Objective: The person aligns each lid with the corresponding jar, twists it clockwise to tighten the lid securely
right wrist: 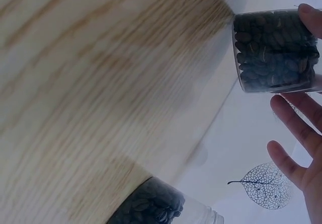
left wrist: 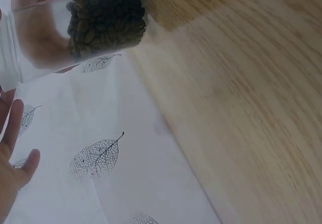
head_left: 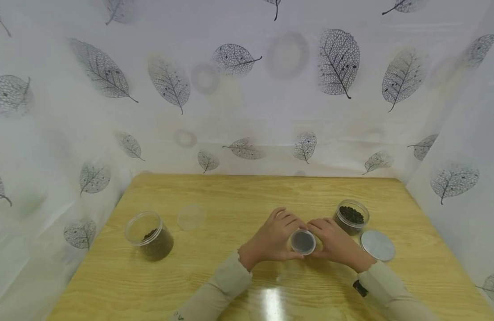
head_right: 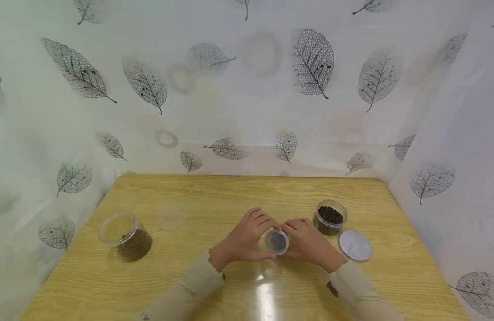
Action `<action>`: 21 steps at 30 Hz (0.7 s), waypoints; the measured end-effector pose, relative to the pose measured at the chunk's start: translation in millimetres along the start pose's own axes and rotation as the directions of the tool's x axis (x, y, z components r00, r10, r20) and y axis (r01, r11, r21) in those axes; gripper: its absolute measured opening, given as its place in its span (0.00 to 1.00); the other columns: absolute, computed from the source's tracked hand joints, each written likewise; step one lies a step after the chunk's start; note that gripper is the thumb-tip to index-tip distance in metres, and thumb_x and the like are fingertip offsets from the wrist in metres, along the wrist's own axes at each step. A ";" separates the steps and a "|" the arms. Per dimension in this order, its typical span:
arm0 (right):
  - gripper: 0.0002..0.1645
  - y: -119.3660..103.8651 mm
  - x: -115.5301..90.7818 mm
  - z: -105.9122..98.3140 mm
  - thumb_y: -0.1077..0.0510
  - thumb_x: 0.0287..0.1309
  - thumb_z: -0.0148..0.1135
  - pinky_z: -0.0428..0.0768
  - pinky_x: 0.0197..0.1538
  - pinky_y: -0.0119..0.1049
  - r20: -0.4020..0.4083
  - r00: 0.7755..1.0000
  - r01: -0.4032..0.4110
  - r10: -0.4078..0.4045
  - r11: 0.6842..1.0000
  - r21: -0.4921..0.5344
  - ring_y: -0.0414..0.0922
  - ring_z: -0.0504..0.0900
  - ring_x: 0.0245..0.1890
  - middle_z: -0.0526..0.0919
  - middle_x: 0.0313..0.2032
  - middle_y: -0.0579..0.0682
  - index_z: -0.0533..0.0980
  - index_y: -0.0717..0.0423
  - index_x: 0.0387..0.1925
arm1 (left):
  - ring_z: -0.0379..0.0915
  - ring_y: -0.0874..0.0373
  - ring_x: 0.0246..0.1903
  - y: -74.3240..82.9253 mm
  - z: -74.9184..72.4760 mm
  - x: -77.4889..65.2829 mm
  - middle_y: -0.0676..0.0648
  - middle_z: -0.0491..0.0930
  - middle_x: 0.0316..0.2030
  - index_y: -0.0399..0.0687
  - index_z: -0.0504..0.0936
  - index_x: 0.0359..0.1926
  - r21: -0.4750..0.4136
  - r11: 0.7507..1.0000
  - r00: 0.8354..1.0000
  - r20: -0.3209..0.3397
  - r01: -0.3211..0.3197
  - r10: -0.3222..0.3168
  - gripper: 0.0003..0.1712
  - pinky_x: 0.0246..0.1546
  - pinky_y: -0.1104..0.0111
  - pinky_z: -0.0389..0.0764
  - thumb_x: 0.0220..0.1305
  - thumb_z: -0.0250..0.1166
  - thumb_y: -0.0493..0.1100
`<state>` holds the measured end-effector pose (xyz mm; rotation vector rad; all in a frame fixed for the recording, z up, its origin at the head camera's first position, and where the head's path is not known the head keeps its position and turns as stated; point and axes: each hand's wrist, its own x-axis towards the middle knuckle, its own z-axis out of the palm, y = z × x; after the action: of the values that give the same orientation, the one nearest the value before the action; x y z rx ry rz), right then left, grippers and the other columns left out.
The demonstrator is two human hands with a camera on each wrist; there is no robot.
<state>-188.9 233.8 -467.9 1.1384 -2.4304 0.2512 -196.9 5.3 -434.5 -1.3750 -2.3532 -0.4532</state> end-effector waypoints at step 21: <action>0.45 -2.7 0.8 0.2 0.38 0.21 0.77 0.77 0.44 0.45 0.001 0.999 -0.046 0.046 0.999 -0.028 0.46 0.79 0.42 0.82 0.39 0.48 0.78 0.56 0.45 | 0.74 0.59 0.44 43.6 12.0 -7.9 0.54 0.78 0.39 0.51 0.74 0.44 0.083 0.897 0.882 -0.240 0.435 -0.405 0.42 0.58 0.48 0.69 0.33 0.72 0.72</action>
<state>-187.3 231.5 -467.8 1.0722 -2.4563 0.2304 -157.0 25.3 -445.0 -0.7035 -2.4395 -0.5215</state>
